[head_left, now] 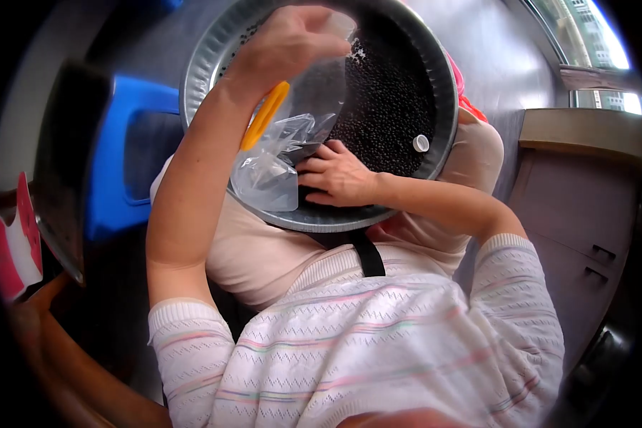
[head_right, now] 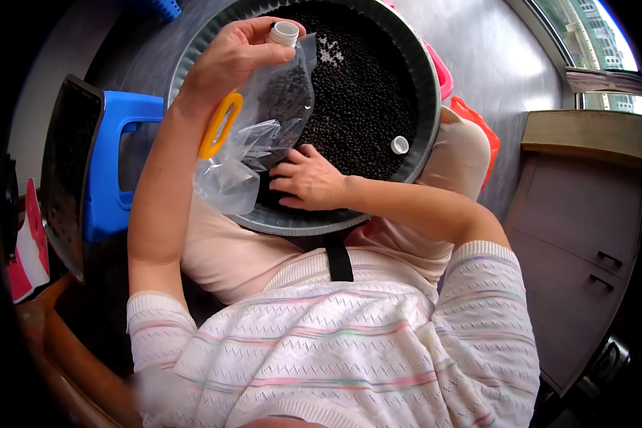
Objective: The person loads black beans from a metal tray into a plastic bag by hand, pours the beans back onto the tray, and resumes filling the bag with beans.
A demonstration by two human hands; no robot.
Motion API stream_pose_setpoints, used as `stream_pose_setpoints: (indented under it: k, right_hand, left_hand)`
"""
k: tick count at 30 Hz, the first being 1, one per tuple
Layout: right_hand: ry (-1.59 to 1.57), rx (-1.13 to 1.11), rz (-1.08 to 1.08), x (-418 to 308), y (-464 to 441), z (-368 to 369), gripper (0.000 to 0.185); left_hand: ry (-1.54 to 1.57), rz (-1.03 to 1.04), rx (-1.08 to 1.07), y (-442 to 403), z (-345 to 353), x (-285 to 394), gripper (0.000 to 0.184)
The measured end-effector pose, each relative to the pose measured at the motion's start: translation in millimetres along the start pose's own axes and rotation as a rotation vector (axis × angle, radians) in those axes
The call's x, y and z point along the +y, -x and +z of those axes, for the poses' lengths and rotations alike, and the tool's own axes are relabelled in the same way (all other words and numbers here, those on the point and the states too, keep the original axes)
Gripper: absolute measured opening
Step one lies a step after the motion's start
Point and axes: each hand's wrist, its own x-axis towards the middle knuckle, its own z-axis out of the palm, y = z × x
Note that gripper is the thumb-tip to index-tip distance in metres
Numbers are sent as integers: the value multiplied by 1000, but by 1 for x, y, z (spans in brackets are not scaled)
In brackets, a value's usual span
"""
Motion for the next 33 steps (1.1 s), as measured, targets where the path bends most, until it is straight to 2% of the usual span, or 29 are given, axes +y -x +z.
stream_pose_setpoints:
  k: [4,7,8,9,11,12,13,15,16,17,19,25,26,29,33]
  right_hand:
    - [66,-105,-43,10,5,6,16]
    - [191,-139,30,28,12,0,17]
    - [254,-55,23,37,14,0,19]
    - [240,-81,78,44,16,-2,22]
    - [98,-50,227,54,17,-9,24]
    - [-19,66,278,59,17,-11,26]
    - [-137,111,441,61,15,-17,29]
    - [-623,283,792,63,11,-25,31]
    - [-935,281,993,54,1,-51,32]
    - [-1144,361,1037,56,0,-61,32]
    - [-1361,535,963,54,-7,-85,36]
    - [-1647,827,457,51,-59,-158,34]
    - [-1801,681,230,62,-66,-165,25]
    - [-1716,964,365,53,-98,-176,27]
    - [-1609,1085,422,49,-119,-173,29]
  left_hand:
    - [-14,-17,-9,0,-1,2,34]
    - [-1,-9,-2,1,-1,2,34]
    - [-6,-4,-17,0,-2,1,34]
    - [-13,1,-30,-2,-3,-1,34]
    - [-26,6,-41,-3,-5,-3,34]
    - [-29,3,-38,-3,-6,-5,34]
    - [-34,2,-36,-3,-5,-4,34]
    - [-34,9,-38,-3,-4,-3,34]
    - [-35,13,-41,-3,-4,-2,35]
    - [-35,12,-42,-3,-4,-1,35]
    - [-36,10,-49,-3,-3,1,34]
    - [20,-38,-35,-2,2,7,33]
    - [44,-58,-28,-1,3,10,33]
    - [152,-50,-33,-1,4,4,31]
    - [161,-70,-49,0,2,8,29]
